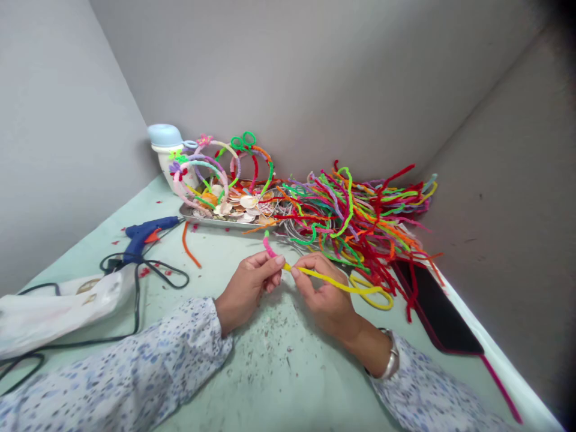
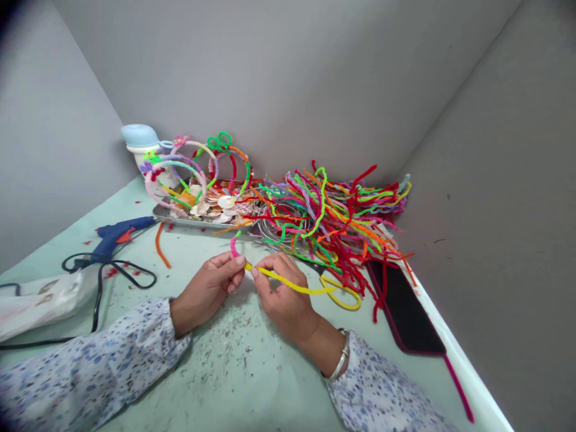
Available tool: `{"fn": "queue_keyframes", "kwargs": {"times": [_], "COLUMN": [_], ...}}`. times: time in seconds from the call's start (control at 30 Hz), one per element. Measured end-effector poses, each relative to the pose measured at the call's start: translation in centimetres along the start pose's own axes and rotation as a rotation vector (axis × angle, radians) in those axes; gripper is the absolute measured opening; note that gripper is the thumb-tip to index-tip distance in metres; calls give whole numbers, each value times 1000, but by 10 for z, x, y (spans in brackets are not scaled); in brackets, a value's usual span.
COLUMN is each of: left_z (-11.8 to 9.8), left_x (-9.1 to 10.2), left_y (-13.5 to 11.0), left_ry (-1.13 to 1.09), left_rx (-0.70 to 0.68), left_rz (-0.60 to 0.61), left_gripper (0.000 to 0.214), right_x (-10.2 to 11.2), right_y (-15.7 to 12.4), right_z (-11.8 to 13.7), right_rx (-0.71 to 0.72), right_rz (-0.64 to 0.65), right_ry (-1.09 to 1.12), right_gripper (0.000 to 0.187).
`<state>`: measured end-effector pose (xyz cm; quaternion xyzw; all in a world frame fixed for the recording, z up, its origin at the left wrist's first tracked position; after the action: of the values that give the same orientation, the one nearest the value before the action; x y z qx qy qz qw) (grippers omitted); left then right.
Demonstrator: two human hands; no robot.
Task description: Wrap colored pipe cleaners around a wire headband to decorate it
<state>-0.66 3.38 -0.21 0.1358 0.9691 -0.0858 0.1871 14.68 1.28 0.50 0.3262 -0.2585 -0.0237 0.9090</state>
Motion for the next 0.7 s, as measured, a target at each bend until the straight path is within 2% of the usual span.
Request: {"fn": "queue_keyframes", "kwargs": {"times": [0.4, 0.53, 0.7], "left_z": [1, 1, 1], "left_x": [0, 0, 1], "left_y": [0, 0, 1], "left_ry": [10, 17, 31], "left_rx": [6, 15, 14], "left_rz": [7, 5, 16], "left_gripper": [29, 29, 29], "right_x": [-2, -2, -3], "right_y": [3, 7, 10], "right_z": [-1, -2, -4], "right_rx": [-296, -432, -523], "right_rz": [106, 135, 174], "right_ry": [296, 421, 538], "right_gripper": [20, 21, 20]}}
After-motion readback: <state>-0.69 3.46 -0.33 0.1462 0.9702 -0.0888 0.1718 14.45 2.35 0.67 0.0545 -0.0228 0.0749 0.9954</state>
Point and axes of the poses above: each hand's wrist, its own y-axis towards the middle knuckle, its own x-axis out of the back of the hand, z = x × y, the point moved 1 cm from there along y, towards the middle knuckle, and after that the axes turned 1 degree about z, right-handed, at the moved point
